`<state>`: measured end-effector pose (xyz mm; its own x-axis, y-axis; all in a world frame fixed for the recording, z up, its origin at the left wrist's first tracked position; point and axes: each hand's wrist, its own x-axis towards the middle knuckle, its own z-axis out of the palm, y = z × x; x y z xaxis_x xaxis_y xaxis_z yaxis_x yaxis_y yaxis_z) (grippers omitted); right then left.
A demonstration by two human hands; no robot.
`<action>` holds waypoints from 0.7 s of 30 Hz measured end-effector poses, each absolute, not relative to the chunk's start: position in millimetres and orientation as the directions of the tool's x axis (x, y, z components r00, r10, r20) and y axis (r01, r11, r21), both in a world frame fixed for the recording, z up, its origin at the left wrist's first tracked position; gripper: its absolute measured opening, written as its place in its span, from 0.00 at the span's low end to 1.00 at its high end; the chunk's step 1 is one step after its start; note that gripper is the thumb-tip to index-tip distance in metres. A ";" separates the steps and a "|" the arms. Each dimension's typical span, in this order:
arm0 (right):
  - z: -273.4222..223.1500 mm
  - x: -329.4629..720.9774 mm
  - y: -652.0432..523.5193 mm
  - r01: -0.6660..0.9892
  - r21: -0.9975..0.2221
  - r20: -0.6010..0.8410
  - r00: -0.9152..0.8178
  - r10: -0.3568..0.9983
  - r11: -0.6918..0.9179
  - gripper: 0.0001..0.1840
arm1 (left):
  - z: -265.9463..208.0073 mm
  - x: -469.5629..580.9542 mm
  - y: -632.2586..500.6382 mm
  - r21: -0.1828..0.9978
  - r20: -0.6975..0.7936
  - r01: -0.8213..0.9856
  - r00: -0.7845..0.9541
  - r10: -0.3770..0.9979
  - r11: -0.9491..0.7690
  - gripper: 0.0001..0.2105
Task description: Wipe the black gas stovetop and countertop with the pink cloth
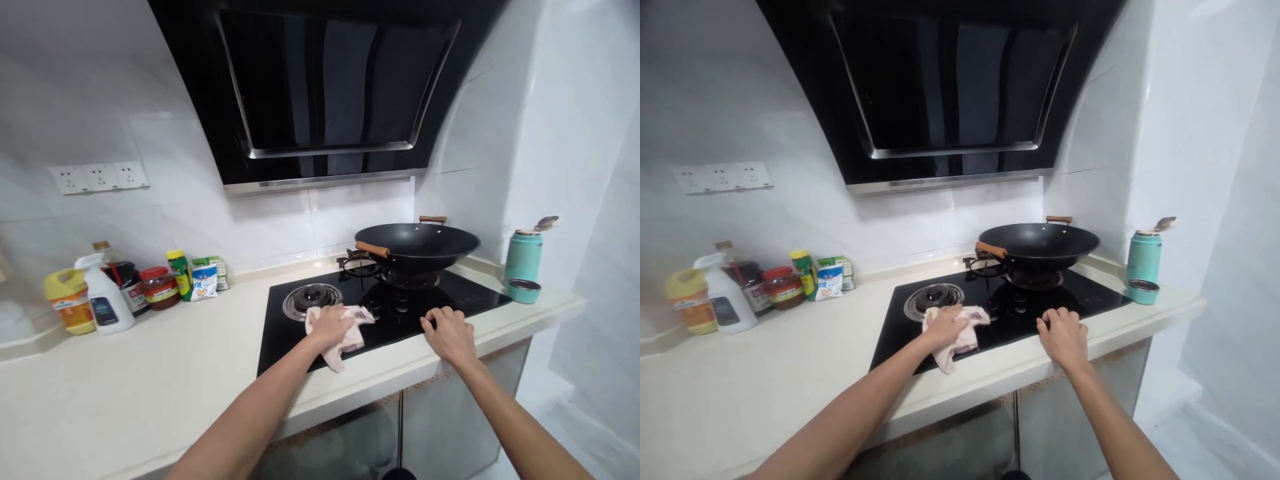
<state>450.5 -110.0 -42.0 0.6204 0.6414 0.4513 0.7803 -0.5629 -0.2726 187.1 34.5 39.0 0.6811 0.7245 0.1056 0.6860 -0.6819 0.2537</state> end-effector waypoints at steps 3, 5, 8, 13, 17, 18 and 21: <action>-43.8 451.3 -111.3 0.776 -0.265 0.432 0.626 0.649 -0.572 0.18 | 29.0 206.4 10.9 0.268 0.018 0.626 0.757 0.653 -0.733 0.24; -45.0 451.7 -112.2 0.771 -0.256 0.422 0.632 0.650 -0.584 0.19 | 21.5 211.2 -7.4 0.263 0.005 0.602 0.780 0.625 -0.754 0.27; -47.7 454.0 -112.7 0.768 -0.244 0.416 0.634 0.652 -0.592 0.21 | 9.7 210.3 -35.9 0.243 0.037 0.534 0.829 0.558 -0.810 0.29; -54.9 462.2 -111.1 0.766 -0.230 0.399 0.637 0.660 -0.600 0.25 | -4.6 214.1 -71.5 0.209 0.146 0.381 0.899 0.414 -0.901 0.27; -57.1 467.6 -111.4 0.756 -0.237 0.377 0.651 0.659 -0.611 0.27 | -5.1 208.1 -73.7 0.195 0.168 0.378 0.896 0.411 -0.905 0.25; -56.8 468.4 -112.1 0.754 -0.238 0.371 0.653 0.660 -0.612 0.28 | -5.0 200.7 -71.7 0.199 0.181 0.379 0.892 0.414 -0.904 0.25; -54.9 469.6 -114.8 0.751 -0.233 0.345 0.658 0.670 -0.618 0.29 | -7.2 159.3 -63.3 0.222 0.247 0.413 0.853 0.460 -0.883 0.26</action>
